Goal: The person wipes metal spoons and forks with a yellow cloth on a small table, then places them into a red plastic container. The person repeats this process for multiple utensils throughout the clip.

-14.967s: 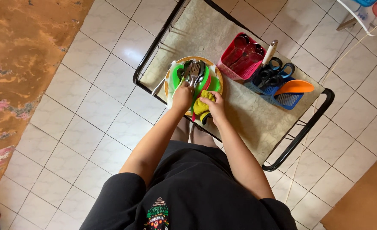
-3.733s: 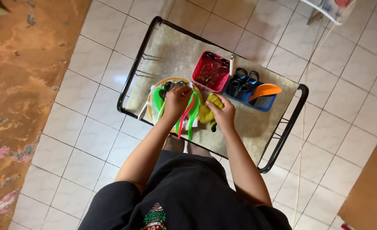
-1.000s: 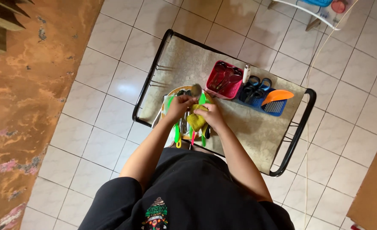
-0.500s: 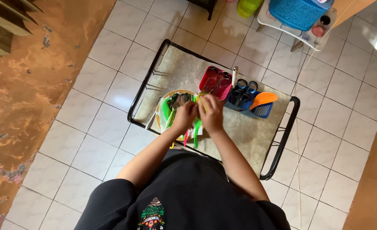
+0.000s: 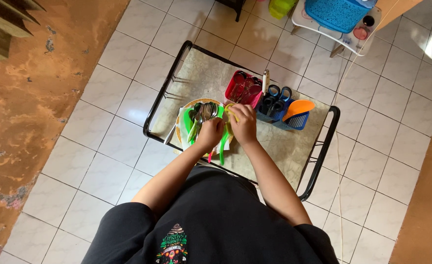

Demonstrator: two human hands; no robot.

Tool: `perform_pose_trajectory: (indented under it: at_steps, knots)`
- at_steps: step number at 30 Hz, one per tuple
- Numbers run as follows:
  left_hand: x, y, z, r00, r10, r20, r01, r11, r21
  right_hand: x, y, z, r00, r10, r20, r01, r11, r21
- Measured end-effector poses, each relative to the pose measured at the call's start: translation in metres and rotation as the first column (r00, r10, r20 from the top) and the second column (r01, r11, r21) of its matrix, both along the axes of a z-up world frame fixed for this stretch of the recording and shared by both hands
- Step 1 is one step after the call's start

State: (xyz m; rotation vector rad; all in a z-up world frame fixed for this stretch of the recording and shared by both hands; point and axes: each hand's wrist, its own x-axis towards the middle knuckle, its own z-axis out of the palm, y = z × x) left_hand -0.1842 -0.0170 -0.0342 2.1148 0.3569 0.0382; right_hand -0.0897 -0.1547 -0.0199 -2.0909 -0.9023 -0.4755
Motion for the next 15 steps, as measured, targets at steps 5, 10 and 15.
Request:
perform_pose_trajectory:
  at_steps: [5,10,15]
  knots:
    - [0.003,0.004,-0.007,1.000,0.005,0.006,-0.005,1.000,-0.011,-0.017,0.008,0.008,0.993,0.075,-0.092,-0.074,0.997,0.020]
    - [-0.003,-0.001,-0.005,0.999,0.007,-0.036,-0.008,1.000,-0.017,0.001,0.004,-0.001,0.998,-0.003,-0.058,-0.001,0.997,-0.071]
    - [0.000,0.000,-0.005,0.999,0.010,-0.048,-0.011,0.999,-0.035,0.000,0.006,-0.006,0.996,0.079,-0.052,-0.083,0.993,-0.082]
